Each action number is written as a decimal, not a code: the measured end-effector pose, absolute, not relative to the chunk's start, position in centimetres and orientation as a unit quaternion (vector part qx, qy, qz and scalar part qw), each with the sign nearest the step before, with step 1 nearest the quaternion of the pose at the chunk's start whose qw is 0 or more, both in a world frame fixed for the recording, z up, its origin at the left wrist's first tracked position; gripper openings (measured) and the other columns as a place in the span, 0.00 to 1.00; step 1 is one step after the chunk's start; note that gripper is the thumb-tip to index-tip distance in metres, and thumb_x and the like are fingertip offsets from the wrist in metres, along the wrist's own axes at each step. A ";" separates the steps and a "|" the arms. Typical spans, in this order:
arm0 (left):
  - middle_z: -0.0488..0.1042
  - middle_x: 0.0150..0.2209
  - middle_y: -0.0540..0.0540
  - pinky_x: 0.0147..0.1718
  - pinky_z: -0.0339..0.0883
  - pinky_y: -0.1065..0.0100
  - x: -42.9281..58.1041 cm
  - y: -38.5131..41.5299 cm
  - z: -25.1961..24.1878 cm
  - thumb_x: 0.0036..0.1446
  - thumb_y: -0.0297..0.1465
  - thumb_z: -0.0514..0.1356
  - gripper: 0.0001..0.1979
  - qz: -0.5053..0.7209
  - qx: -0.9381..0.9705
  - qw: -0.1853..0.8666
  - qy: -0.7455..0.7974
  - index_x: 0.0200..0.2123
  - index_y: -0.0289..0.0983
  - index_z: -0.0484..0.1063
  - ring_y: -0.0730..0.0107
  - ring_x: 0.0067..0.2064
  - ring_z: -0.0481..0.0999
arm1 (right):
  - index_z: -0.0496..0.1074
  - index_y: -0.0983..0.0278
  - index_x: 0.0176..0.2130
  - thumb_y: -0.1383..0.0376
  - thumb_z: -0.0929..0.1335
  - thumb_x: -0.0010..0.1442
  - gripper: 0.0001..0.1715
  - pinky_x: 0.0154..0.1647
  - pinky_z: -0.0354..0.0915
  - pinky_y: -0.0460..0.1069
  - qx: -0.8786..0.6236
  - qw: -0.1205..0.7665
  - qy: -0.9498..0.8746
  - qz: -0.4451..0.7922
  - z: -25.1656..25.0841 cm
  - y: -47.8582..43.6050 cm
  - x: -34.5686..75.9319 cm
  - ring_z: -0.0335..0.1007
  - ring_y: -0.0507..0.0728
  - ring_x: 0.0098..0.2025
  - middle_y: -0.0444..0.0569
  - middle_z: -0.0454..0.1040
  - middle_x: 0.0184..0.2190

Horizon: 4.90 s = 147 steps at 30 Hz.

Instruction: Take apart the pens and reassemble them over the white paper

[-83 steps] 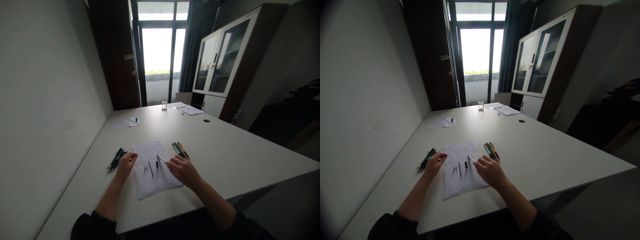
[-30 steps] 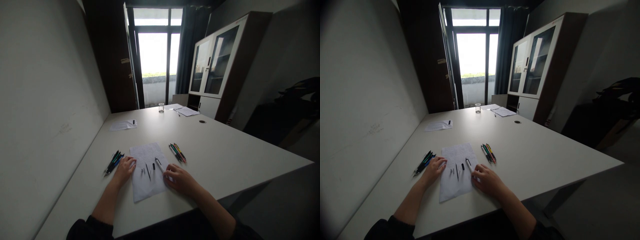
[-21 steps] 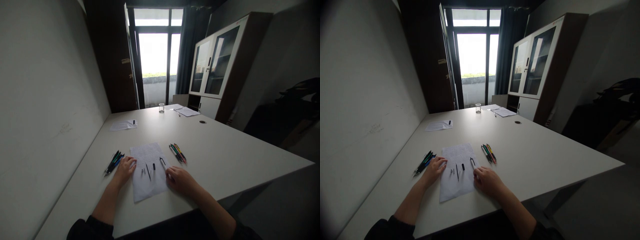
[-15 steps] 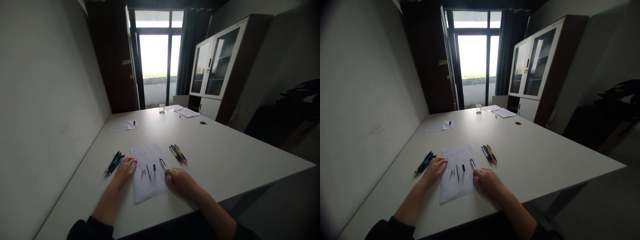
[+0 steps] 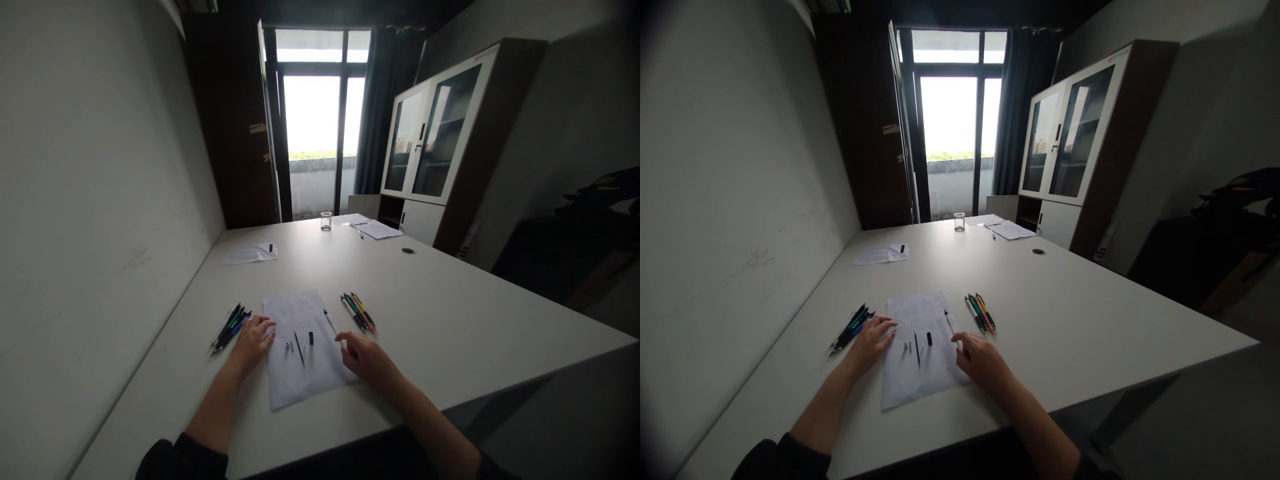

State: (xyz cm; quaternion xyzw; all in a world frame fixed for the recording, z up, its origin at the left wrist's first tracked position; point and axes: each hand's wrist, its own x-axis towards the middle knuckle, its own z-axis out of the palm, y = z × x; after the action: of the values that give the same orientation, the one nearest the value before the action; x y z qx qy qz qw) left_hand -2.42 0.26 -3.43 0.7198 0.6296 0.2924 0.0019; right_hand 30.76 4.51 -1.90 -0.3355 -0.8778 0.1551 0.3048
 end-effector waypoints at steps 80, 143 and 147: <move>0.71 0.41 0.45 0.36 0.71 0.70 -0.4 -0.4 -1.3 0.66 0.30 0.52 0.12 0.412 0.737 0.086 0.530 0.49 0.41 0.72 0.69 0.38 0.74 | 0.75 0.62 0.38 0.62 0.68 0.62 0.07 0.31 0.66 0.46 -0.252 0.386 -0.847 0.266 0.1 9.8 24.5 0.68 0.51 0.29 0.46 0.74 0.31; 0.72 0.40 0.46 0.41 0.69 0.67 0.9 -1.0 -0.3 0.63 0.26 0.56 0.14 0.394 0.763 0.127 0.496 0.50 0.42 0.73 0.68 0.40 0.73 | 0.76 0.62 0.42 0.54 0.72 0.57 0.17 0.33 0.68 0.47 -0.253 0.342 -0.825 0.372 0.0 8.7 23.6 0.72 0.53 0.31 0.47 0.78 0.33; 0.72 0.40 0.45 0.41 0.70 0.66 0.6 -0.9 -0.2 0.63 0.26 0.55 0.13 0.404 0.757 0.117 0.501 0.49 0.41 0.73 0.67 0.40 0.73 | 0.77 0.62 0.39 0.55 0.72 0.57 0.14 0.32 0.67 0.47 -0.224 0.326 -0.855 0.335 -0.4 9.2 23.7 0.71 0.52 0.30 0.47 0.77 0.34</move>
State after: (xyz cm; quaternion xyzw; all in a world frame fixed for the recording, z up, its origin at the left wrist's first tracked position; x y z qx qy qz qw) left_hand 0.65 -0.93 -0.19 0.7567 0.5010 0.4035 0.1167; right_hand 23.74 9.22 -0.41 -0.2240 -0.8551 0.3349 0.3262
